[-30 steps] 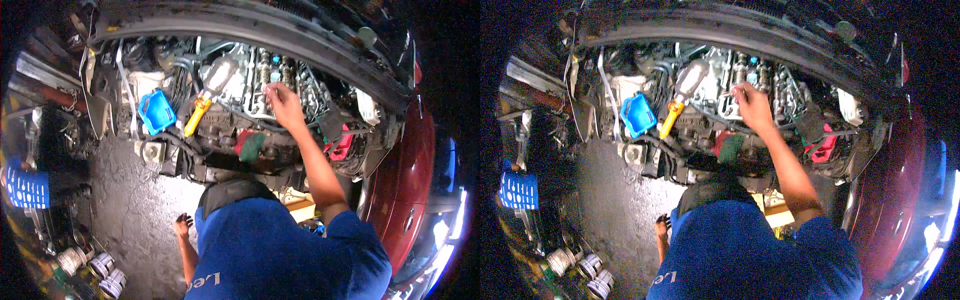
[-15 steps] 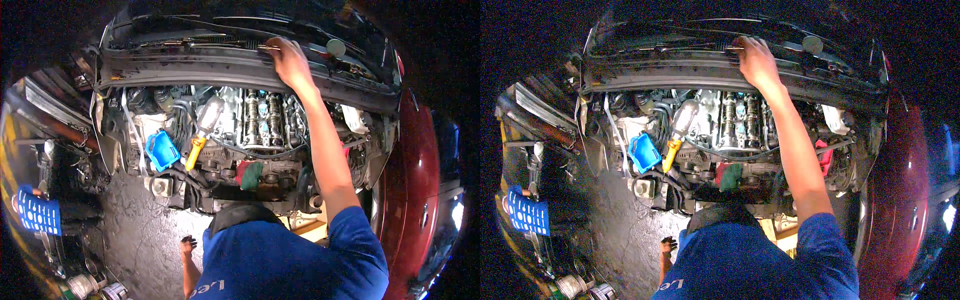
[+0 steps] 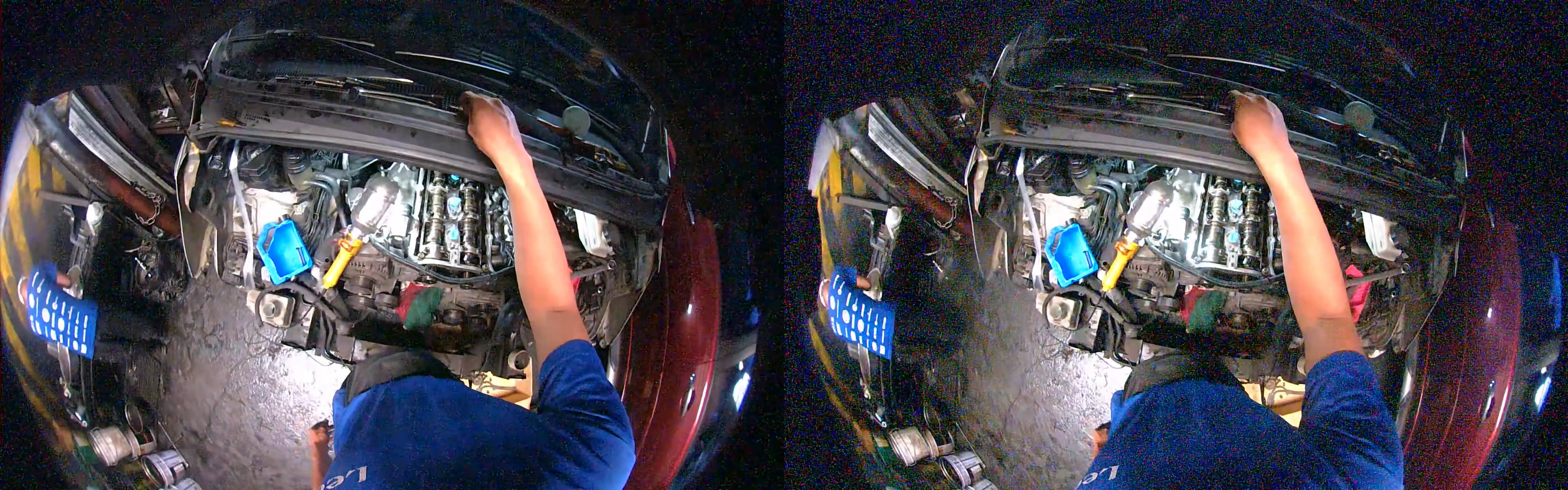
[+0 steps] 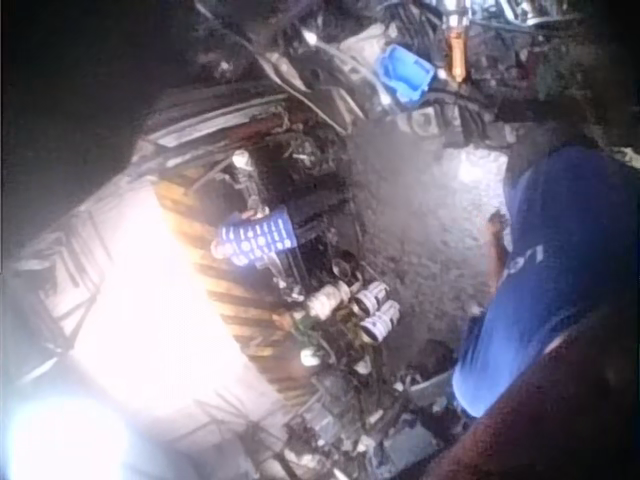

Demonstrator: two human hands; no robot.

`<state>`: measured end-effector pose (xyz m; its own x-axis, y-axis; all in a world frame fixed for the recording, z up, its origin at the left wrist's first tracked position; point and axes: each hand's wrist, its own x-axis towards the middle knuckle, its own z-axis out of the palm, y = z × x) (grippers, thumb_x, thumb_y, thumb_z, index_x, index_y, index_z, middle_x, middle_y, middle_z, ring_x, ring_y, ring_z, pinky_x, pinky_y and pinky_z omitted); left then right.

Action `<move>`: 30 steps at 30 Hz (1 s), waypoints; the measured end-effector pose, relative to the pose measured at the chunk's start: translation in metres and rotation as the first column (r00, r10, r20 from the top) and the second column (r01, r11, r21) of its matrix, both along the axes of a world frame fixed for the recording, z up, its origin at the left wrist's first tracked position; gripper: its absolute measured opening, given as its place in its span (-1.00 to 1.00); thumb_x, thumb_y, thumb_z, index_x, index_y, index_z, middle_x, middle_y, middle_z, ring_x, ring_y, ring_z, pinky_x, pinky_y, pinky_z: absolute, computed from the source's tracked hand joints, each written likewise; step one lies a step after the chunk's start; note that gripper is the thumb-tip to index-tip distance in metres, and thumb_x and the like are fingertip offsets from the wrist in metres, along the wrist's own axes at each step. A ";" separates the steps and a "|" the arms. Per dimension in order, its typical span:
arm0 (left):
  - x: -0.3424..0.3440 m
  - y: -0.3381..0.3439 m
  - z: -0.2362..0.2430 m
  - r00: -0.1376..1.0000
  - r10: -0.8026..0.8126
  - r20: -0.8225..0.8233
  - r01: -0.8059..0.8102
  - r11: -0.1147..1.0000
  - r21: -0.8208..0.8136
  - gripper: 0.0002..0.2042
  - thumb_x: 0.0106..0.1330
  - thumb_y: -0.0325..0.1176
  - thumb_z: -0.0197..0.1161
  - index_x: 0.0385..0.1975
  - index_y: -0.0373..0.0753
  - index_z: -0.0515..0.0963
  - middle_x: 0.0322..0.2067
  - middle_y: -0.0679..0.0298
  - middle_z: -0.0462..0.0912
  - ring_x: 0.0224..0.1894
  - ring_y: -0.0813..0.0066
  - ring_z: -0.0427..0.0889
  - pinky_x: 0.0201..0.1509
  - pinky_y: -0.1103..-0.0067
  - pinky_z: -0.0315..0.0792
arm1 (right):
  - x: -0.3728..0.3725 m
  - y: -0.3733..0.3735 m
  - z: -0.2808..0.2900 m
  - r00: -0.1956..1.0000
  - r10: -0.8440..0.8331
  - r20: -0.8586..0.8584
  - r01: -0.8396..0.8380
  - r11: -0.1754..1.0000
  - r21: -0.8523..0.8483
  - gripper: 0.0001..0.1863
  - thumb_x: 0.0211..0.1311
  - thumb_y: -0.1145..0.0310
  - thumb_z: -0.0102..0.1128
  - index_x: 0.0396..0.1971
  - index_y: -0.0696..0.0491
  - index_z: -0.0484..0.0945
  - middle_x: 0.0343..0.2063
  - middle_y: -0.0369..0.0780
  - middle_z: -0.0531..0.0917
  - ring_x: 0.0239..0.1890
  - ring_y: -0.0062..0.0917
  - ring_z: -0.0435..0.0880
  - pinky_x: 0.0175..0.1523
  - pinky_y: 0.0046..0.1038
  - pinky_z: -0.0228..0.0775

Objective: The person works on an open vehicle engine by hand and using a tool, reaching into the engine block, handling a small blue component, and placing a metal part onto the assembly.

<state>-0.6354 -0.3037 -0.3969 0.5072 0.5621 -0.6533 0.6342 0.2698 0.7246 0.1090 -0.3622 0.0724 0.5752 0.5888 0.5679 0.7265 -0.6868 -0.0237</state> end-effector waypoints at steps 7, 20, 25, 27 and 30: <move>0.011 0.011 -0.006 0.867 0.488 -0.107 -0.492 0.800 -0.342 -0.76 0.37 -0.26 0.14 -0.18 -0.33 0.54 -0.43 0.11 0.66 -0.52 0.39 0.63 -0.54 0.52 0.49 | -0.022 0.037 0.011 0.979 0.047 0.199 -0.069 0.992 0.108 -0.78 0.25 0.31 0.06 -0.21 0.04 0.62 -0.21 -0.08 0.67 -0.12 -0.11 0.64 -0.01 -0.15 0.47; 0.026 0.045 0.021 0.856 0.517 0.021 -0.509 0.849 -0.140 -0.61 0.40 -0.14 0.18 0.00 -0.37 0.49 -0.29 0.10 0.67 -0.37 0.34 0.67 -0.31 0.47 0.55 | 0.001 0.274 0.005 0.982 0.188 0.008 -0.164 0.877 -0.451 -0.73 0.23 0.24 0.10 -0.26 0.05 0.71 -0.14 -0.05 0.70 -0.05 -0.22 0.69 -0.08 -0.23 0.56; 0.013 0.023 0.015 0.848 0.526 -0.056 -0.523 0.817 -0.244 -0.60 0.42 -0.19 0.15 0.07 -0.39 0.47 -0.25 0.01 0.67 -0.32 0.22 0.70 -0.28 0.44 0.59 | 0.029 0.273 0.014 0.985 0.042 -0.165 -0.103 0.917 -0.386 -0.75 0.14 0.25 0.18 -0.31 0.08 0.71 -0.18 -0.05 0.71 -0.08 -0.17 0.69 -0.10 -0.22 0.57; 0.013 0.021 0.018 0.878 0.474 -0.066 -0.474 0.843 -0.254 -0.55 0.40 -0.14 0.16 0.10 -0.39 0.45 -0.19 -0.04 0.65 -0.25 0.20 0.69 -0.24 0.42 0.60 | 0.034 0.253 -0.001 0.972 0.199 0.126 -0.137 0.912 -0.386 -0.76 0.18 0.30 0.07 -0.35 0.02 0.72 -0.24 -0.12 0.71 -0.13 -0.21 0.68 -0.10 -0.22 0.49; 0.023 0.037 0.030 0.891 0.454 -0.021 -0.446 0.866 -0.224 -0.53 0.40 -0.11 0.16 0.11 -0.38 0.44 -0.17 -0.02 0.65 -0.25 0.20 0.68 -0.22 0.41 0.60 | 0.012 0.234 -0.001 0.962 0.196 0.192 -0.200 0.980 0.005 -0.66 0.21 0.25 0.06 -0.12 0.11 0.64 0.06 -0.09 0.55 0.15 -0.09 0.45 0.11 -0.06 0.29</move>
